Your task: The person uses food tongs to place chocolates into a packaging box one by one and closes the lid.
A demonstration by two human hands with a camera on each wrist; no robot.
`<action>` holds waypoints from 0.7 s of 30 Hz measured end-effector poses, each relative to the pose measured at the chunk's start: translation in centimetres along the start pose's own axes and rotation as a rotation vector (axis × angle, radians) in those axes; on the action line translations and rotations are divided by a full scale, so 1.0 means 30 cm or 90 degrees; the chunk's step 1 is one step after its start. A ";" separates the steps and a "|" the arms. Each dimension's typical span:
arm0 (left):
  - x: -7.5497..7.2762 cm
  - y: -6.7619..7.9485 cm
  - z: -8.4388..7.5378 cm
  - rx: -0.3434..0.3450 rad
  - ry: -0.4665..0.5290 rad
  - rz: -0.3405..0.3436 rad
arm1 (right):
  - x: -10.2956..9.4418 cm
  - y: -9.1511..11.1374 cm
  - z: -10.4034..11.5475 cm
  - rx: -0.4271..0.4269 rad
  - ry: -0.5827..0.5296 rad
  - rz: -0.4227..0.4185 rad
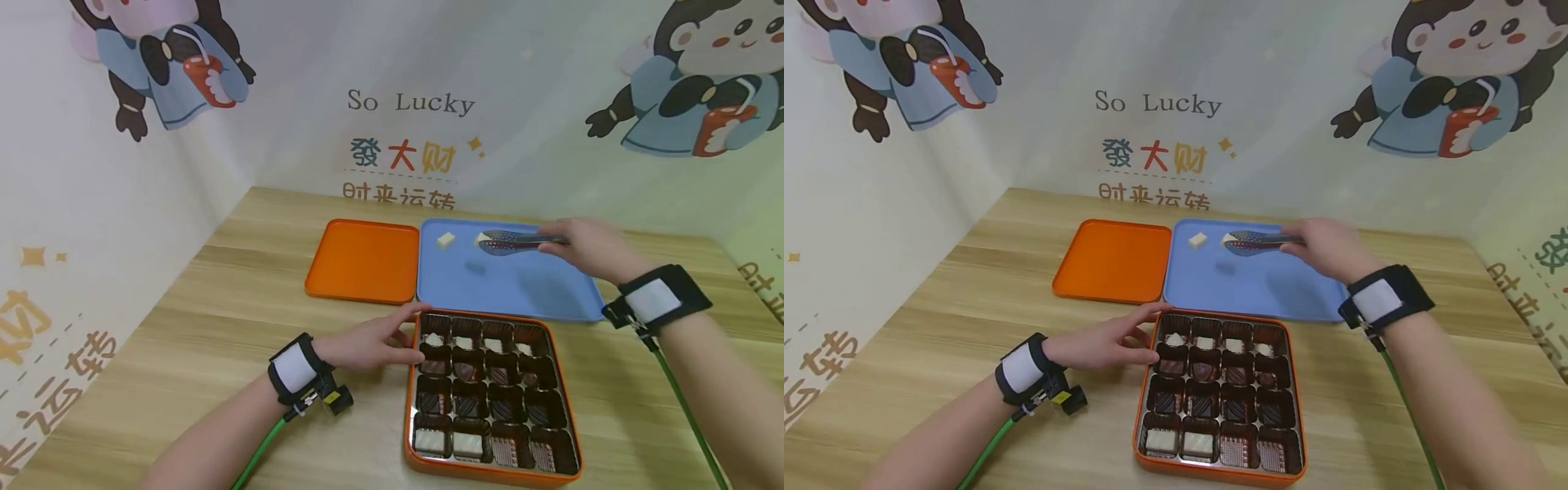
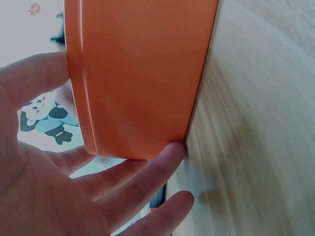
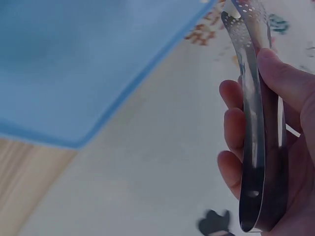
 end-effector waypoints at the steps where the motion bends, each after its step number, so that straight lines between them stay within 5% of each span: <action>1: -0.005 -0.002 -0.002 0.004 -0.007 -0.002 | -0.017 0.034 0.008 -0.009 0.006 -0.019; 10: -0.014 0.004 -0.008 -0.003 -0.010 0.002 | -0.074 0.352 0.168 -0.155 0.071 -0.121; 16: -0.001 0.006 -0.009 -0.004 -0.005 0.002 | -0.045 0.510 0.268 -0.181 0.090 -0.066; 21: -0.002 0.004 -0.011 -0.003 -0.006 0.004 | -0.024 0.561 0.309 -0.216 0.115 -0.037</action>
Point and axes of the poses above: each hand's wrist, its own y-axis away from the middle knuckle, its own x-axis out of the palm, z = x × y, the point moved 1 cm from there along -y, towards the middle knuckle, and after that the axes turned 3 degrees about z, right-handed, at the moved point
